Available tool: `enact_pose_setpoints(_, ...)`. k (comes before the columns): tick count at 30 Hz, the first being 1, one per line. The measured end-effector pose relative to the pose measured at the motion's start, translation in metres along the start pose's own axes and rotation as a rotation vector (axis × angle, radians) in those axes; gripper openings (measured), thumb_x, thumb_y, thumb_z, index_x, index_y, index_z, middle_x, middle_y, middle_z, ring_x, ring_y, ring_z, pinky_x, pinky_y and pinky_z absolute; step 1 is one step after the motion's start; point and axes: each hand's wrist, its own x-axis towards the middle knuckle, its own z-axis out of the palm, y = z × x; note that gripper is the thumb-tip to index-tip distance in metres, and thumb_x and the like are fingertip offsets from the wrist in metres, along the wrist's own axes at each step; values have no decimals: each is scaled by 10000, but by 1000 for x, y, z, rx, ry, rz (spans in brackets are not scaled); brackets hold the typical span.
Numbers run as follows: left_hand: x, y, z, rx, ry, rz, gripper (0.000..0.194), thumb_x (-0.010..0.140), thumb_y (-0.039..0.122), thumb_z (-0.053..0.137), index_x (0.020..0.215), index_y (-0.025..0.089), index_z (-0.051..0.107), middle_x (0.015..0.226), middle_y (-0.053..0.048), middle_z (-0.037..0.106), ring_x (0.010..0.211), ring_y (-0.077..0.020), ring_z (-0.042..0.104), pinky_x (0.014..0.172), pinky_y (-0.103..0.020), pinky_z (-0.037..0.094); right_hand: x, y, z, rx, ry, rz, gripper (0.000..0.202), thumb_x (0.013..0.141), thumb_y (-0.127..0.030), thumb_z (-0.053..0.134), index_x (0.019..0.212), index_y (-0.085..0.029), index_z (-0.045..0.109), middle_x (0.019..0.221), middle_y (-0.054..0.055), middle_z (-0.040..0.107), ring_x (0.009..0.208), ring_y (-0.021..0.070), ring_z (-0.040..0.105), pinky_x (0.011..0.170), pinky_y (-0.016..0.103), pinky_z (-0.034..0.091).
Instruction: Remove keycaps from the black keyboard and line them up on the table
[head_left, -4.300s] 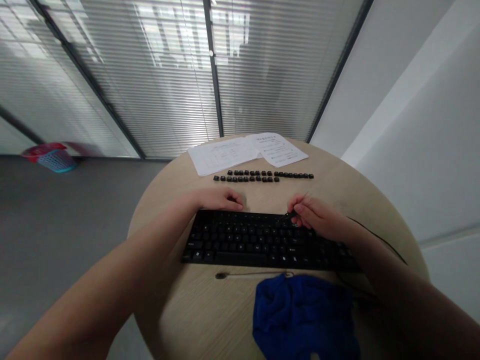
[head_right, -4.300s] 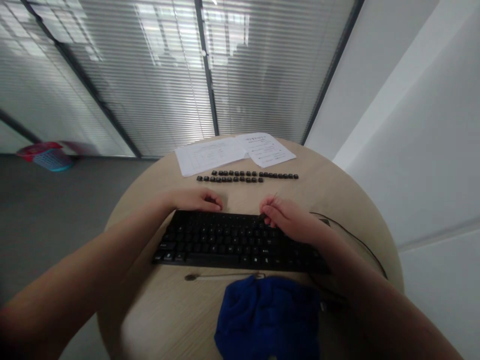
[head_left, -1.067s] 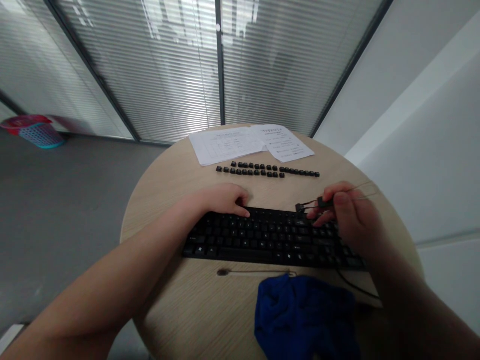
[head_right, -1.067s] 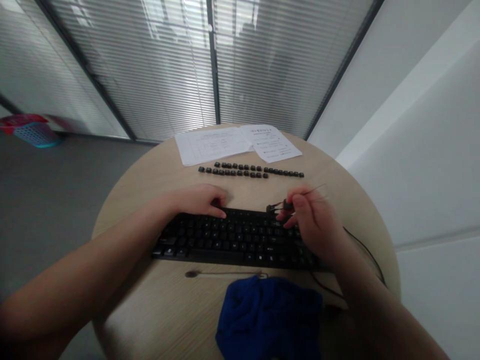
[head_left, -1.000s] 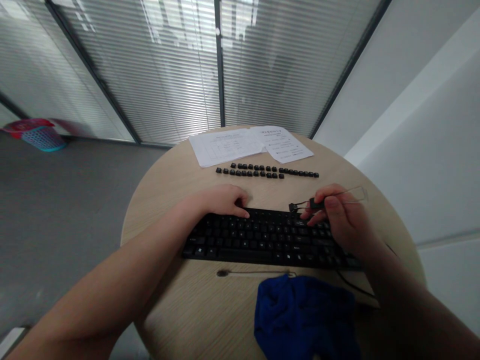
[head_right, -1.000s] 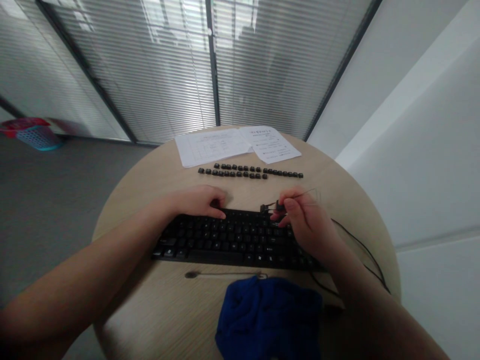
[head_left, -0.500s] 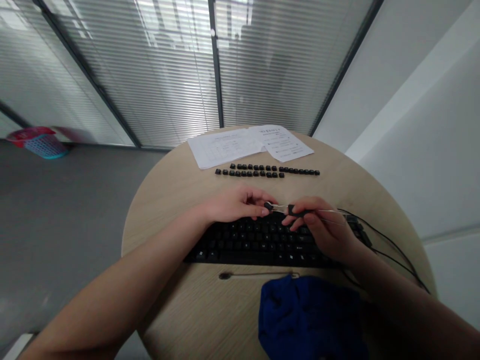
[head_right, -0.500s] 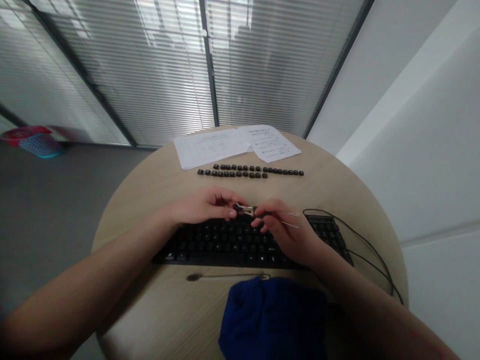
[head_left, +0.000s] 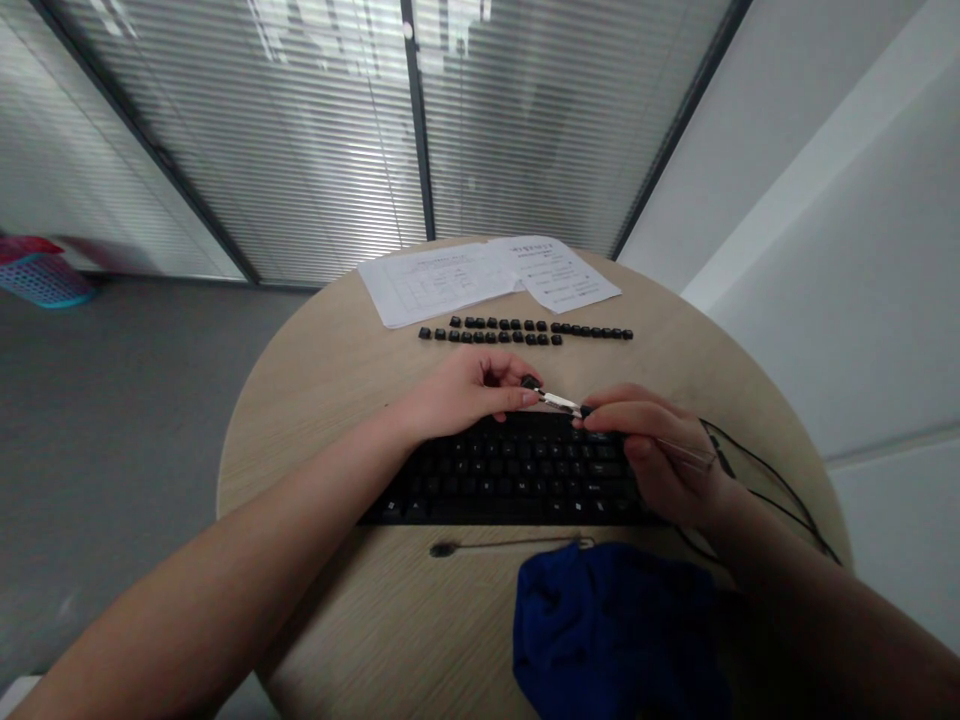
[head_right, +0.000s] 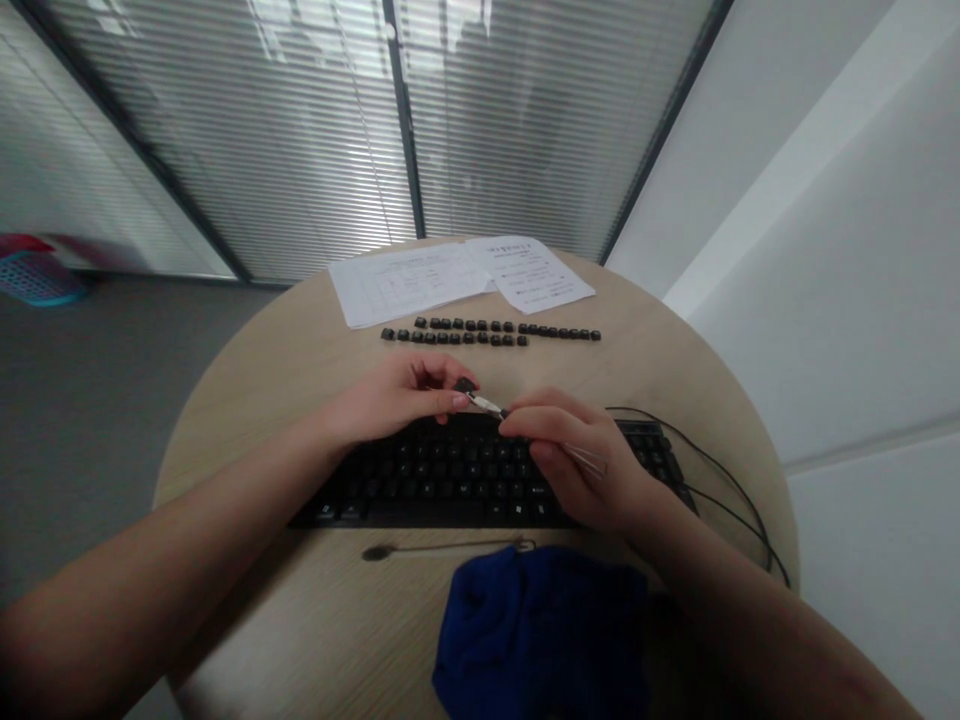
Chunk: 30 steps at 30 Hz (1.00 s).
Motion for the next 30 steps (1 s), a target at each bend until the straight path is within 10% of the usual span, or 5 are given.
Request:
enact_pose_setpoints(10,3,-7,-21,84,225,-58,321,786,342,740,1044,150,731,766,-4,633,638,-107,550,608,-249,530,8,16,-15,-293,574,18,415,1060,-416,345,934,-262,708,1054,86,700,1066,279,668,978,523,517)
enact_pose_setpoints(18,0,-1,-25,317,147,-148,405,864,378,673,1205,162,713,755,0,639,670,-132,578,621,-256,511,8,38,-28,-526,274,81,216,999,-186,486,1083,-220,683,932,34,733,805,166,696,741,298,554)
enact_pose_setpoints(30,-4,17,-13,400,192,-184,411,877,411,623,1228,223,723,781,-13,668,760,-181,634,682,-268,516,16,34,-33,-573,151,183,181,941,-184,607,1050,-247,738,836,0,766,647,151,665,607,286,511)
